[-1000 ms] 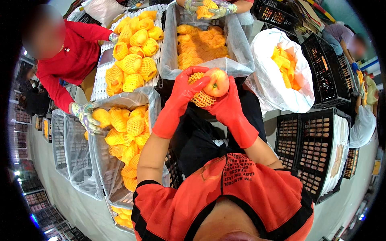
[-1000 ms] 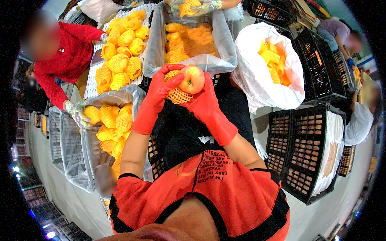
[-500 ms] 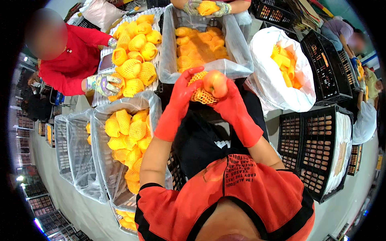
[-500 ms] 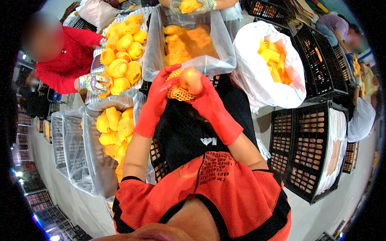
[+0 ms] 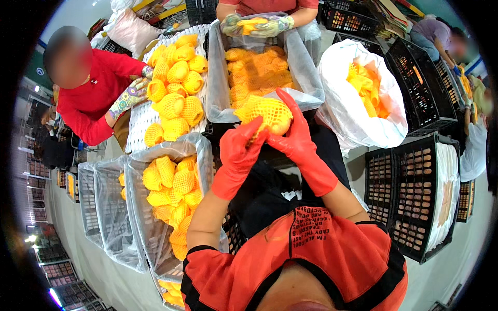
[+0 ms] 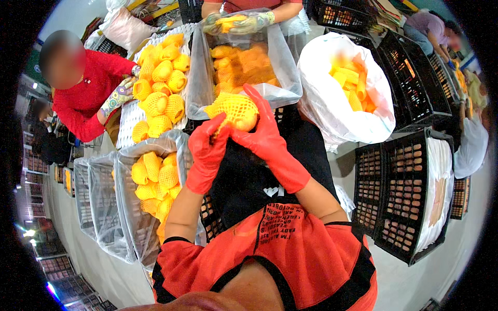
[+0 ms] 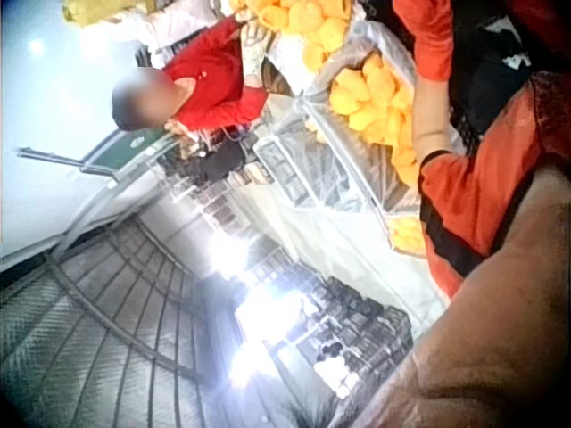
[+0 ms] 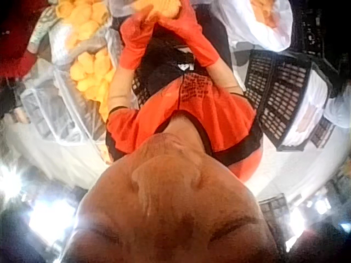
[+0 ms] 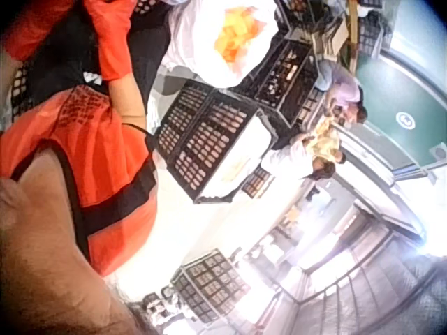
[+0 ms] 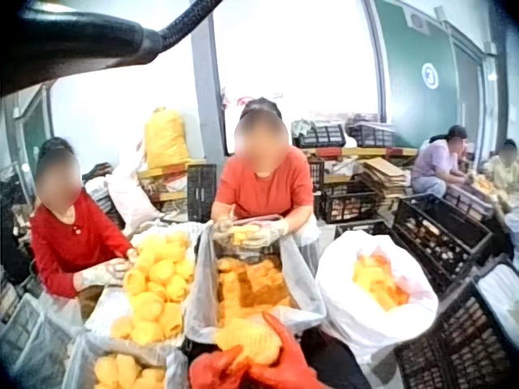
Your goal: The person takes individual pieces of fruit, places them into protective foam sleeves, and then puts the sleeved fruit into a large white bag.
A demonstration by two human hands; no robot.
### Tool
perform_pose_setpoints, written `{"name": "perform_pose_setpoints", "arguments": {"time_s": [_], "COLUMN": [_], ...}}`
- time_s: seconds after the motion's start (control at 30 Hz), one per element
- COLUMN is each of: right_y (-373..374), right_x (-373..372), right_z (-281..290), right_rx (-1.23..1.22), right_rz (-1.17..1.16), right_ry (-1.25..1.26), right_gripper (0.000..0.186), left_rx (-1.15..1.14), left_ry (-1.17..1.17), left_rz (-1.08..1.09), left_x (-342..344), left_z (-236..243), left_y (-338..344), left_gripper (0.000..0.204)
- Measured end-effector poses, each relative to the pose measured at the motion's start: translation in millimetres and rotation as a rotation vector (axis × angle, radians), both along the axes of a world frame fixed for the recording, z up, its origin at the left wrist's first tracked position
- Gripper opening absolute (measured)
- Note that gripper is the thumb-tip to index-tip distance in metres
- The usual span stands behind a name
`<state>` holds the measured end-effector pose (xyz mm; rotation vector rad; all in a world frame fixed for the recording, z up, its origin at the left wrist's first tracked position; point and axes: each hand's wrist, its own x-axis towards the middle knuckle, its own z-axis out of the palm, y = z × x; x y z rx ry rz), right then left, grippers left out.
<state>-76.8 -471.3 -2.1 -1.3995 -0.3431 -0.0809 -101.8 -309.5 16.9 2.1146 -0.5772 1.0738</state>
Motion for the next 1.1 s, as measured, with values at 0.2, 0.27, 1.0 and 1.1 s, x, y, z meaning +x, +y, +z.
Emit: {"name": "perform_pose_setpoints", "arguments": {"time_s": [0.2, 0.27, 1.0, 1.1], "right_y": [-1, 1, 12, -15], "right_x": [-3, -4, 22, 63], "right_z": [-3, 1, 12, 5], "right_rx": [-0.061, 0.040, -0.686, -0.936], "right_rz": [-0.123, -0.123, -0.030, -0.157], "right_ry": [-0.052, -0.004, -0.650, -0.719], "right_gripper": [0.093, 0.090, 0.083, 0.064], "left_rx": [0.289, 0.328, -1.246, -1.267], "left_ry": [-0.134, -0.117, 0.575, 0.403], "left_rz": [-0.118, -0.179, -0.474, -0.096], "left_x": [-5, -6, 27, 35], "left_z": [4, 4, 9, 22], "left_y": [-6, -8, 31, 97], "left_gripper": [0.050, 0.050, 0.069, 0.063]}}
